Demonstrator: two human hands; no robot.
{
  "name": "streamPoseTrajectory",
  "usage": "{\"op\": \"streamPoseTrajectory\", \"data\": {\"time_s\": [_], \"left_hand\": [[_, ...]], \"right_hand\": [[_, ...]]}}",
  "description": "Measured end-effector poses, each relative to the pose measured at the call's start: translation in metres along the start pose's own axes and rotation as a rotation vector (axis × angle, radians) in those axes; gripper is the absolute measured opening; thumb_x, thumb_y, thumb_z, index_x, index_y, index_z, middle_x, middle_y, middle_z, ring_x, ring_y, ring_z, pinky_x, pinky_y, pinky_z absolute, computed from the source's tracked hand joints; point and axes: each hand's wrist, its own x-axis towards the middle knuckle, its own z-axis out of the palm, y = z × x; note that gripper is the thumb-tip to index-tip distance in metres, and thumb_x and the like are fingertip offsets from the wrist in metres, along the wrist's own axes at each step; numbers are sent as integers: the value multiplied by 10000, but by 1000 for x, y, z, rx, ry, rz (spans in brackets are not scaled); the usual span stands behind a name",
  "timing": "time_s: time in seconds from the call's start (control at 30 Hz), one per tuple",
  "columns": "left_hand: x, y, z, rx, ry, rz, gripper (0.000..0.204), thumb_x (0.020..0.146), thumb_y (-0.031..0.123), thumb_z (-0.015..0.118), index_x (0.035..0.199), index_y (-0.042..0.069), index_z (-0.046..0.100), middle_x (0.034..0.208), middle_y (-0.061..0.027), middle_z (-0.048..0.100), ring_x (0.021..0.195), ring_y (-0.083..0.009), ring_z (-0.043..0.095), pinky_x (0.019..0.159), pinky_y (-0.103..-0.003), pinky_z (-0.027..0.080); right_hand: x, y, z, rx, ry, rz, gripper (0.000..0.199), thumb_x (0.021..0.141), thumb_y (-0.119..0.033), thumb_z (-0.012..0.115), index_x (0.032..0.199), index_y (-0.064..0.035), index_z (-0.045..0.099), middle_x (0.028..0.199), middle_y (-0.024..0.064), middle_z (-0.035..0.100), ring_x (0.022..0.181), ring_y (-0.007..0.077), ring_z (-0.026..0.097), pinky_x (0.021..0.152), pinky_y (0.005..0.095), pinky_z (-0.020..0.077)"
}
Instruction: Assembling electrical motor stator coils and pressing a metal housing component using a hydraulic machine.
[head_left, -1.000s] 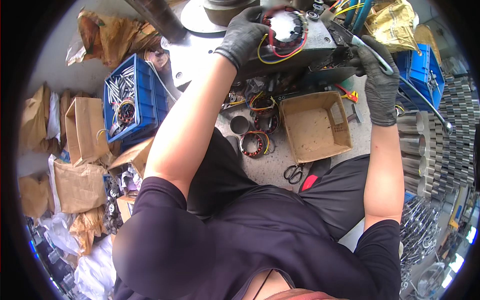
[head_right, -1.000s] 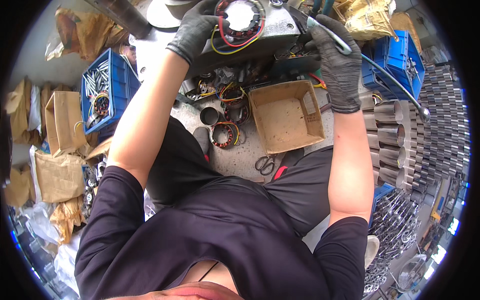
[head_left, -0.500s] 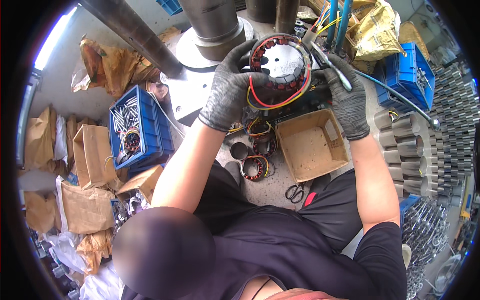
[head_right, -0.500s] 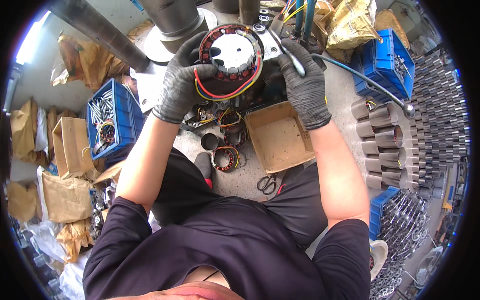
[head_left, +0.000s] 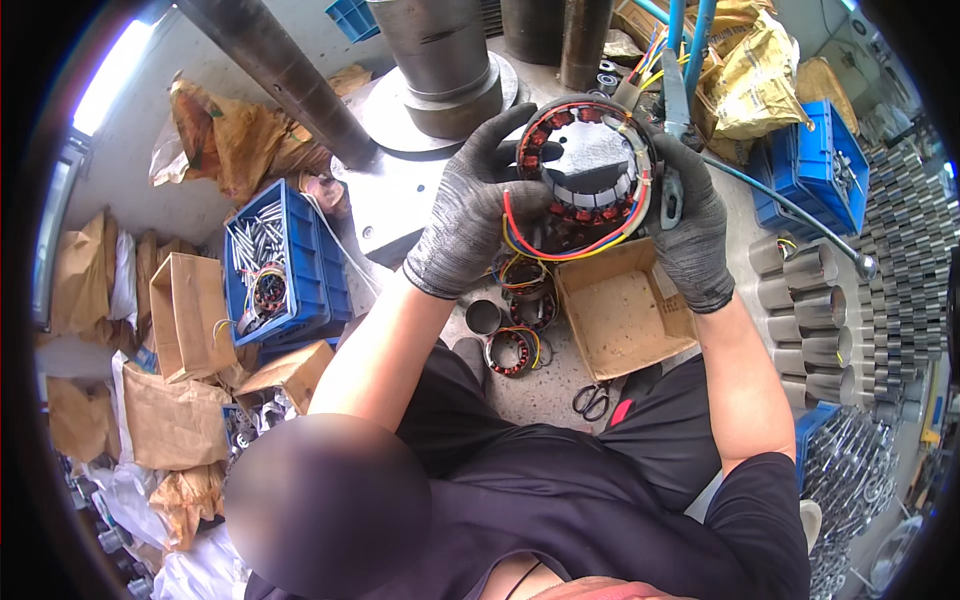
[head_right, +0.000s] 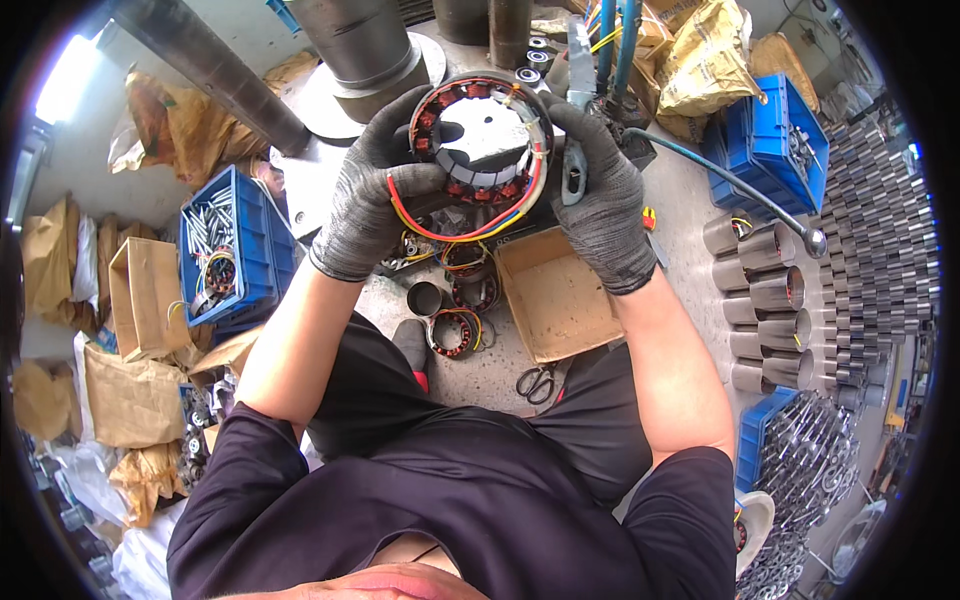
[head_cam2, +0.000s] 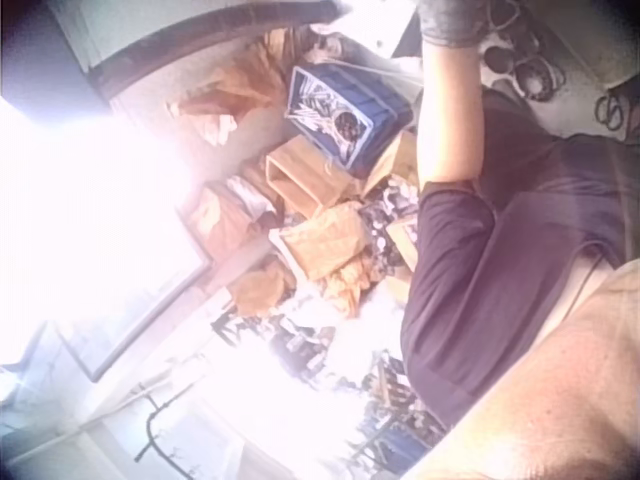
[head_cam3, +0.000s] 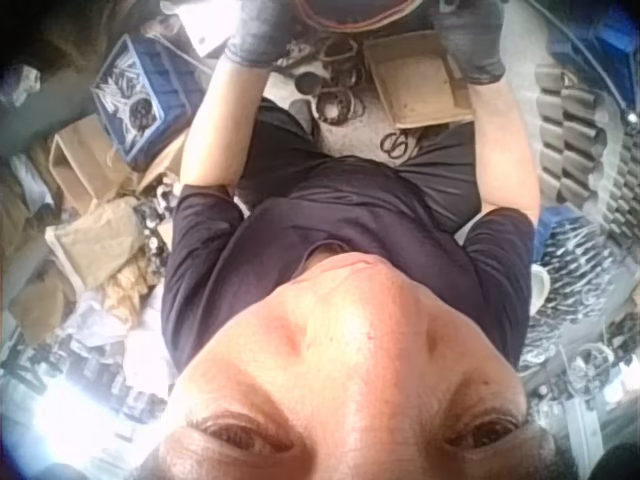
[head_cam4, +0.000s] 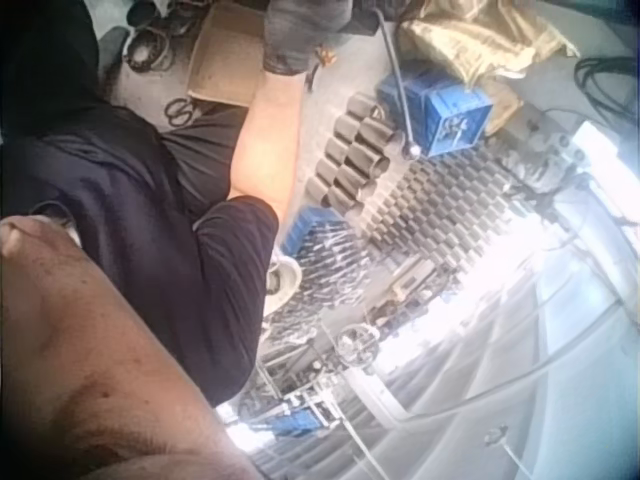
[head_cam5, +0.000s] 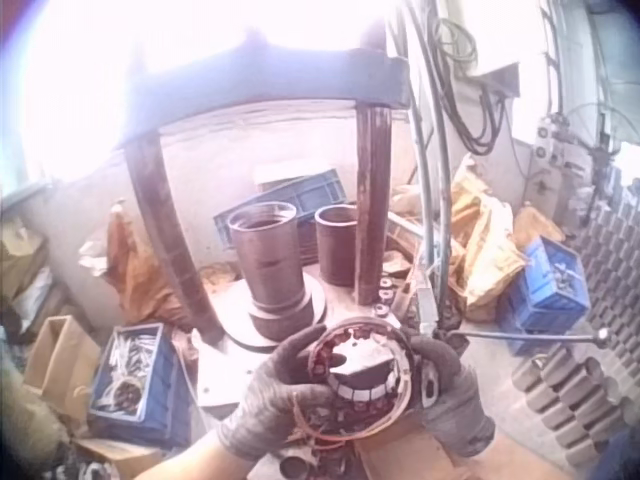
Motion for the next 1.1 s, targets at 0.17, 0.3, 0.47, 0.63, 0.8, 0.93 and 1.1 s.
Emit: {"op": "streamPoseTrajectory", "data": {"time_s": [0.17,0.3,0.47,0.63,0.8,0.93,1.1], "left_hand": [[-1,1,-3,-12,22,-32,790,769,0,751,1494,-3,437,1289,-182,640,1124,-291,693,949,-434,628],[4,-6,-14,-84,28,-61,697,838,80,752,1457,-57,462,1248,-178,672,1090,-249,709,946,-383,620],[12,3,-23,-484,59,-323,486,1004,289,601,1382,-12,542,1141,-134,703,982,-214,721,851,-365,613],[28,-12,-61,727,-265,67,494,972,130,577,1446,18,494,1154,-127,689,890,-199,714,791,-341,593],[60,-48,-86,1048,104,40,437,925,41,624,1360,39,593,1134,-86,692,865,-164,673,805,-328,573],[58,-49,-74,759,2,48,603,830,62,805,1376,2,555,1185,-117,699,1040,-188,666,941,-327,550],[47,-37,-65,967,81,11,680,783,134,888,1350,-4,540,1201,-127,701,1116,-200,662,985,-348,539]], "right_hand": [[2,10,2,373,-124,-100,748,874,103,709,1509,-190,443,1645,164,352,1474,317,430,1200,458,424],[4,15,-7,352,-220,-79,780,872,79,722,1527,-207,413,1640,165,361,1473,329,432,1186,461,434],[8,1,-3,183,-62,151,617,836,4,790,1396,-102,553,1323,70,659,1219,179,616,1027,337,511],[30,21,20,271,90,253,546,851,-97,828,1348,-82,604,1201,57,685,1129,163,629,966,318,529],[49,50,51,45,87,540,490,850,-255,853,1246,-23,683,1033,111,737,968,162,693,889,301,556],[44,53,60,-140,-41,402,491,878,-173,817,1328,-77,646,1105,78,748,954,149,691,867,301,562],[37,53,46,0,-30,292,405,892,-223,800,1251,-74,688,1045,112,751,962,169,711,889,315,574]]}}
